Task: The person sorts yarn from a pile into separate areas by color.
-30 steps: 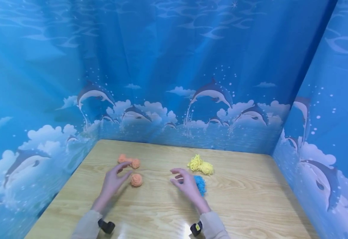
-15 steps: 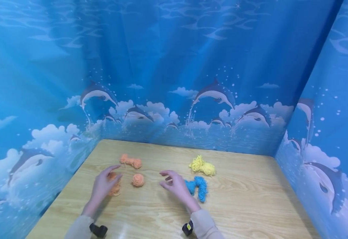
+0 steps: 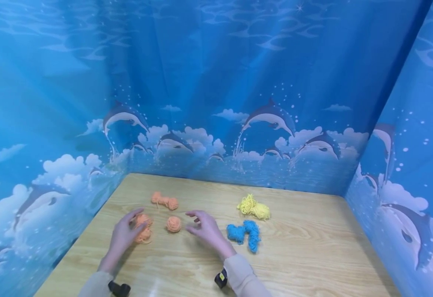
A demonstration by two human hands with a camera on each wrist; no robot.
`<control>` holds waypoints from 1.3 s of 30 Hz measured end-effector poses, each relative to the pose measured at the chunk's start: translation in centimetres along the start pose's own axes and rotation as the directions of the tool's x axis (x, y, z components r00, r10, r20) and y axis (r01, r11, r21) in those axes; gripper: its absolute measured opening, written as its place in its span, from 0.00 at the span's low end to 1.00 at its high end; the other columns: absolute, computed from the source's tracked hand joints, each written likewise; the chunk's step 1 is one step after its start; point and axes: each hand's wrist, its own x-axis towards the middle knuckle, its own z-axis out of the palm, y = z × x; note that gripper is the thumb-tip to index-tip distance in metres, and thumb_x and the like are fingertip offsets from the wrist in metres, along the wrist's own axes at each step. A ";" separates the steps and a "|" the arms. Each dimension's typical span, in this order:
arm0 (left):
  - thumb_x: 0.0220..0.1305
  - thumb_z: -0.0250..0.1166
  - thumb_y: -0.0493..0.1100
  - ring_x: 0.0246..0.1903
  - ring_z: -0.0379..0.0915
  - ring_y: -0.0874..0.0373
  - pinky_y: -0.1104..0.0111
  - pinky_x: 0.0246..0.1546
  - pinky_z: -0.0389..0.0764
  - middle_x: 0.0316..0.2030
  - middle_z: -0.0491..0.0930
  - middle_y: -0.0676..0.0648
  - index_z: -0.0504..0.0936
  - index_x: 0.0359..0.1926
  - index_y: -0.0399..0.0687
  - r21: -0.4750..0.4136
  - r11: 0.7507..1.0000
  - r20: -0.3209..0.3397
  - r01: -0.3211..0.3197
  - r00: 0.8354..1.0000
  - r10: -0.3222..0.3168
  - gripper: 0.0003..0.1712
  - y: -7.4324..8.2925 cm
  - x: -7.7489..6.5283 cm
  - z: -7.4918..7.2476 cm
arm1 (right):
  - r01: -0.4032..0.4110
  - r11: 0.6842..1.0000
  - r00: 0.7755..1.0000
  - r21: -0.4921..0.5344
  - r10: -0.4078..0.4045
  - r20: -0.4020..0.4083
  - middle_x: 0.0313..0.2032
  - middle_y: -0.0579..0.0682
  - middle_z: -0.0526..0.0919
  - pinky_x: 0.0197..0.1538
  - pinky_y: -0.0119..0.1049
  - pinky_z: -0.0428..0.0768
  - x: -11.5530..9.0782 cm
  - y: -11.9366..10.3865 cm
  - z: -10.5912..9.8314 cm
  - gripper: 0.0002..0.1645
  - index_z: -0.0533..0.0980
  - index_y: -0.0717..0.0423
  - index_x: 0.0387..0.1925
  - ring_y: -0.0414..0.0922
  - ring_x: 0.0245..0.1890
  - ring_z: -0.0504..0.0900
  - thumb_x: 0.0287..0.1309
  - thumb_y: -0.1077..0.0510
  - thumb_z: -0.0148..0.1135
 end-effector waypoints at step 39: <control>0.58 0.75 0.38 0.47 0.80 0.36 0.45 0.47 0.81 0.48 0.82 0.30 0.77 0.60 0.33 0.053 0.987 0.013 0.153 0.988 -0.154 0.30 0.0 -0.4 0.1 | 0.033 0.975 0.999 -0.222 -0.023 0.045 0.52 0.52 0.81 0.60 0.45 0.78 3.4 -2.0 4.8 0.24 0.81 0.52 0.55 0.50 0.53 0.81 0.56 0.60 0.75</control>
